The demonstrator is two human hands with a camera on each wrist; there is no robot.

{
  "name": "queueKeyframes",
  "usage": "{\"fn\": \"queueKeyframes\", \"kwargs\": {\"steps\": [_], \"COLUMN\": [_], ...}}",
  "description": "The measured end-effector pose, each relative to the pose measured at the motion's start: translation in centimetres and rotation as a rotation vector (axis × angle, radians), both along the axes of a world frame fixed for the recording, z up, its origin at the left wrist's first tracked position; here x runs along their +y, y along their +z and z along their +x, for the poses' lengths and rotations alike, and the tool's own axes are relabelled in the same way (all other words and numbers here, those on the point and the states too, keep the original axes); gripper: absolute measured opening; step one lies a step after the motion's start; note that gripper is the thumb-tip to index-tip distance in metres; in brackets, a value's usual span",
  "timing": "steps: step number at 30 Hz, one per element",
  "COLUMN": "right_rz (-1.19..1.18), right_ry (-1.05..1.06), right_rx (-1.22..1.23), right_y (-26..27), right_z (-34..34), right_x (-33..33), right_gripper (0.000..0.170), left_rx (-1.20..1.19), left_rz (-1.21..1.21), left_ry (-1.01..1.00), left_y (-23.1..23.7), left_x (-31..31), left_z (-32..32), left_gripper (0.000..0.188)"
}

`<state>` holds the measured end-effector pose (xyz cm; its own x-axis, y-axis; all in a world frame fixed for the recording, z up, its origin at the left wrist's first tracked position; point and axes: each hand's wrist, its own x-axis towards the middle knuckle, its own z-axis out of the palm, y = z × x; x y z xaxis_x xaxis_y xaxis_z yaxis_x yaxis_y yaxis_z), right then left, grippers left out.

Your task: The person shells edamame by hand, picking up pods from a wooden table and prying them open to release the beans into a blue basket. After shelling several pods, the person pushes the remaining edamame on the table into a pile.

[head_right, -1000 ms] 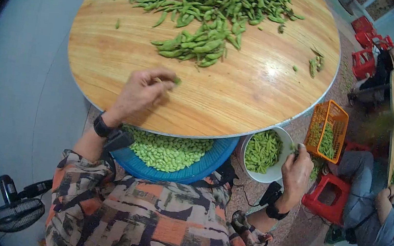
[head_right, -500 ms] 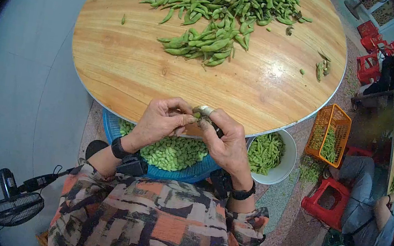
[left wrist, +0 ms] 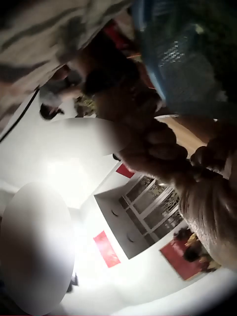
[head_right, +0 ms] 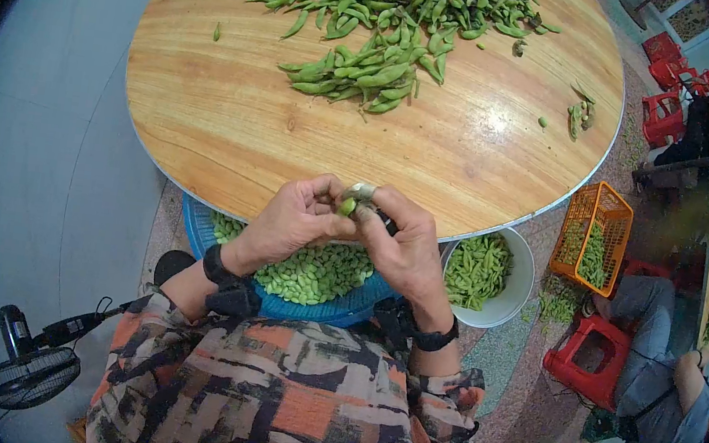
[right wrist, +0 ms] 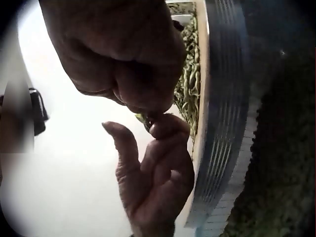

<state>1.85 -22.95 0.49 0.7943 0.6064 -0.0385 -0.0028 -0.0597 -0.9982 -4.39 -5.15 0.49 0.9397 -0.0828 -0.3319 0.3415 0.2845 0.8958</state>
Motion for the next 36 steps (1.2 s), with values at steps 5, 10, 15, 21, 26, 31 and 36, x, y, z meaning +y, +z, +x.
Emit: {"fn": "queueKeyframes", "kwargs": {"steps": [5,10,15,21,26,31,36], "right_rz": [-0.042,-0.086,-0.156,-0.199,-0.235,-0.178,-0.118], "right_ry": [-0.047,-0.089,-0.305,-0.282,-0.292,-0.289,-0.264], "right_rx": [-0.184,-0.269,-0.589,-0.681,-0.947,-0.933,-0.937], "right_y": [-0.1,0.6,0.3,0.0,-0.2,-0.2,-0.3], "right_z": [0.3,0.3,-0.7,-1.3,-1.7,-1.1,-1.2], "right_x": [0.4,1.5,3.1,3.3,3.9,3.2,2.8], "right_gripper": [0.018,0.015,0.016,0.023,0.025,0.028,0.026], "left_rx": [-0.023,0.034,0.031,0.027,0.075,0.015,-0.033], "left_rz": [0.167,-0.049,-0.299,-0.467,-0.529,-0.604,-0.650], "left_ry": [-0.044,-0.163,0.016,0.075,0.240,0.241,0.059], "left_y": [0.2,-0.1,0.0,-1.5,0.0,-1.1,-2.2], "left_x": [0.6,2.4,1.6,1.1,-0.7,-0.9,-0.2], "left_z": [0.3,1.1,1.4,1.2,1.4,1.1,0.7], "left_gripper": [0.016,0.022,0.020,0.016,0.018,0.023,0.028]}}
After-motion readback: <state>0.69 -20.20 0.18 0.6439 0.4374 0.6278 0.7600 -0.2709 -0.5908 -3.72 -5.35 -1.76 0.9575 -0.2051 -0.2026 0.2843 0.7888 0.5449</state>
